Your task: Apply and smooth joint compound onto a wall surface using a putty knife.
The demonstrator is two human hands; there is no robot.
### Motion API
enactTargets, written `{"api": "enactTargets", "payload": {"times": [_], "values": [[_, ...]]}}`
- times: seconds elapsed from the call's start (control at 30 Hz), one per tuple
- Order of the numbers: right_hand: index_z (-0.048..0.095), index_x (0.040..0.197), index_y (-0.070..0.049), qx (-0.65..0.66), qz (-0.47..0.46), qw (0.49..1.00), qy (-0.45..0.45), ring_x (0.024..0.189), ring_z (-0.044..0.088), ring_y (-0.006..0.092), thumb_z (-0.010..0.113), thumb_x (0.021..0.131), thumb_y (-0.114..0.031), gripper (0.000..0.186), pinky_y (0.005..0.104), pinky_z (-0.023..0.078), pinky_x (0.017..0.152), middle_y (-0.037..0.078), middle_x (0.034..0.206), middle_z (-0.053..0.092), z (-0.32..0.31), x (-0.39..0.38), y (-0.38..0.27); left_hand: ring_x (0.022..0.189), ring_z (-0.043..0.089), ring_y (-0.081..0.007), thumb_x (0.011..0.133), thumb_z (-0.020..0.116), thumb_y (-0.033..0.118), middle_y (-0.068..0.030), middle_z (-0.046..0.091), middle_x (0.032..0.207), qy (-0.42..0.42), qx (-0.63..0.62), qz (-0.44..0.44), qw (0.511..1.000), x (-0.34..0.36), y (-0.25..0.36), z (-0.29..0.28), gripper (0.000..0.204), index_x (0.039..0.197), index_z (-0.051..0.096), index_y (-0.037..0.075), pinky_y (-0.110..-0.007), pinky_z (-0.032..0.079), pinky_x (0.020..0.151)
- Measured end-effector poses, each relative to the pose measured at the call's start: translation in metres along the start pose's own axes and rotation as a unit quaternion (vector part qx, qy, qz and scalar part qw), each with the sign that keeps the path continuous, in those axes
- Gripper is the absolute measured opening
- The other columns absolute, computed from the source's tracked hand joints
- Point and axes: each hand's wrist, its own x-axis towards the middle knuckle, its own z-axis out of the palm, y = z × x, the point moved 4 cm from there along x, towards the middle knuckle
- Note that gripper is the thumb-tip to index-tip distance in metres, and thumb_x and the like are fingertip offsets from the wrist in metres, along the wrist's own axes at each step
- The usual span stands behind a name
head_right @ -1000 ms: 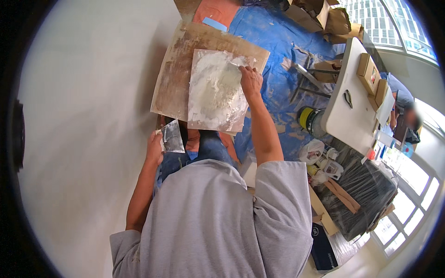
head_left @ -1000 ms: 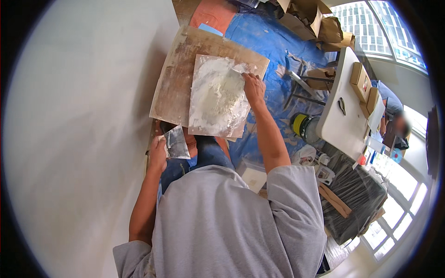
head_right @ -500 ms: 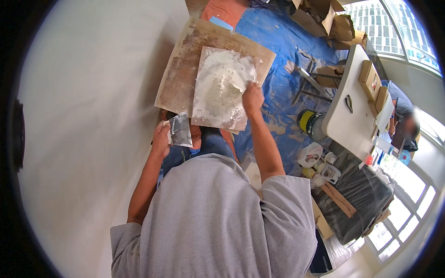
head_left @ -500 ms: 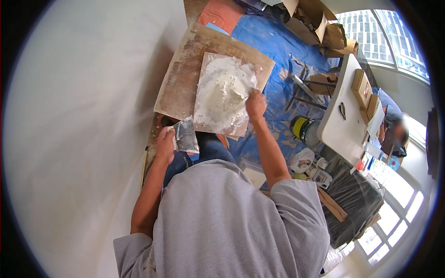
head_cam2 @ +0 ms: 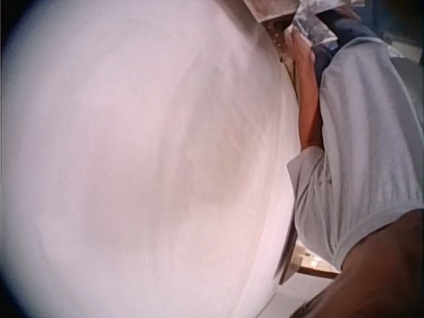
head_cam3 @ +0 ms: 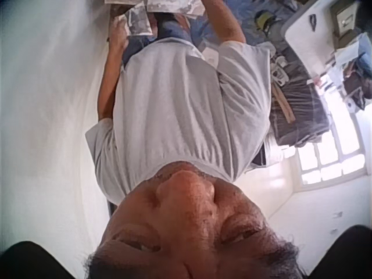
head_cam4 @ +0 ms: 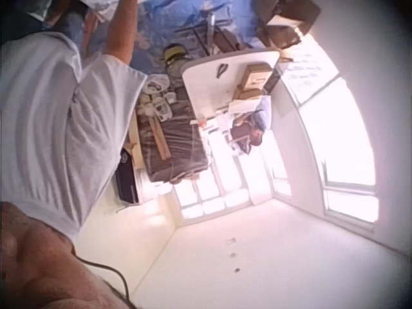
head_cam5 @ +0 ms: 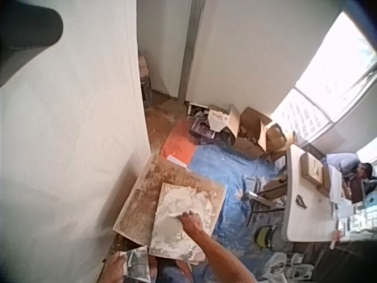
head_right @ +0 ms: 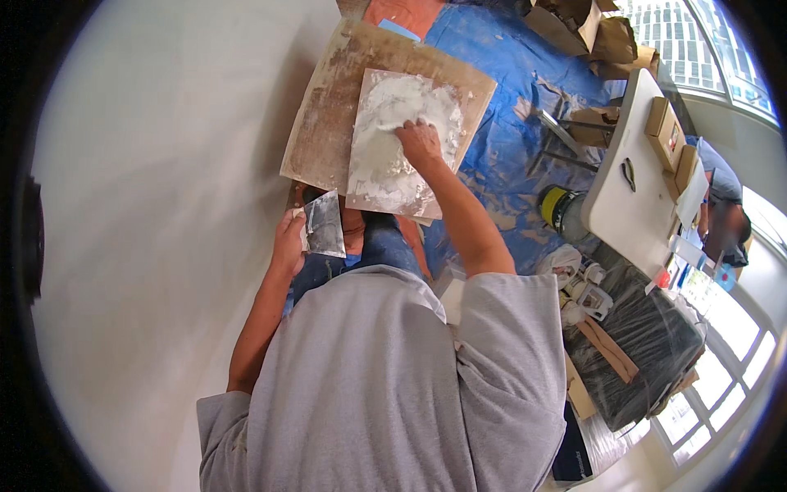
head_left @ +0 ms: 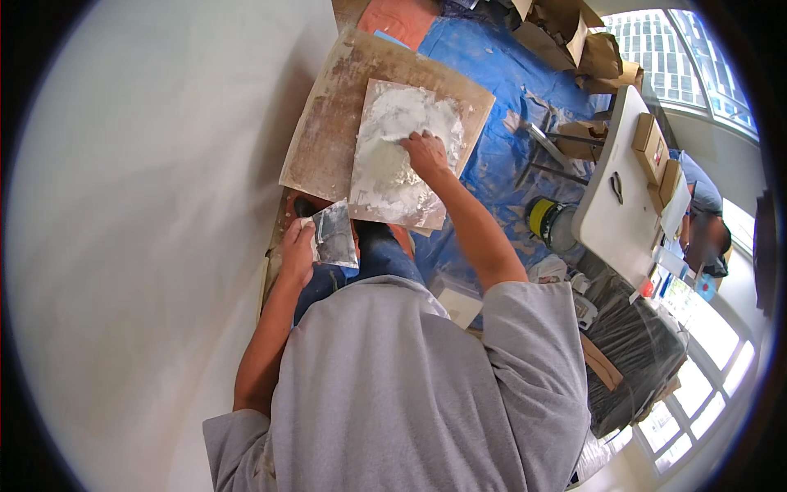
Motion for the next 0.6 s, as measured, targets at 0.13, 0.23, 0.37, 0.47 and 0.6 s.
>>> {"api": "enactTargets", "payload": {"times": [0.13,0.23,0.37,0.47,0.6], "values": [[0.072,0.112,-0.015,0.05,0.081,0.995,-0.003,0.098,0.065,0.0341,0.054,0.087,-0.004,0.033,0.0429,0.052,0.086,0.009,0.103,0.071,-0.033,-0.048,0.013,0.076,0.062,-0.0086,0.104,0.05,0.018,0.0004,0.065,0.093,-0.023,-0.018,-0.01,1.0,0.001,0.0,-0.003,0.016,0.112,0.06,0.007,-0.026,0.051,0.063],[0.07,0.112,-0.006,0.089,0.251,0.961,0.079,0.09,0.067,0.0384,0.055,0.092,-0.013,0.026,0.0484,0.053,0.081,0.017,0.101,0.071,-0.018,-0.111,0.016,0.075,0.06,-0.0081,0.103,0.052,0.017,0.0012,0.064,0.089,-0.004,-0.047,0.001,0.999,0.001,0.0,0.0,0.014,0.104,0.062,0.008,-0.026,0.049,0.064],[0.065,0.117,0.002,0.266,0.478,0.836,0.04,0.083,0.07,0.0379,0.058,0.088,-0.02,0.037,0.0483,0.054,0.08,0.022,0.097,0.07,0.064,-0.189,0.026,0.088,0.059,-0.0095,0.102,0.052,0.014,-0.0005,0.065,0.097,-0.009,-0.05,0.009,0.999,0.005,-0.006,-0.009,0.015,0.107,0.063,0.006,-0.027,0.048,0.082],[0.064,0.118,0.006,0.305,0.569,0.762,0.051,0.082,0.072,0.0334,0.057,0.085,-0.019,0.042,0.0463,0.057,0.075,0.022,0.099,0.071,0.129,-0.218,0.017,0.087,0.06,-0.0093,0.102,0.052,0.014,-0.0002,0.066,0.096,-0.006,-0.057,0.002,0.998,0.003,-0.006,-0.012,0.015,0.107,0.064,0.006,-0.027,0.049,0.08],[0.068,0.109,0.004,0.381,0.658,0.641,0.104,0.081,0.071,0.0294,0.06,0.085,-0.014,0.031,0.0458,0.06,0.062,0.021,0.102,0.071,0.204,-0.203,0.015,0.086,0.061,-0.0095,0.103,0.052,0.015,0.0,0.066,0.096,0.003,-0.056,0.006,0.998,-0.007,-0.001,-0.013,0.015,0.107,0.064,0.006,-0.027,0.049,0.079]]}}
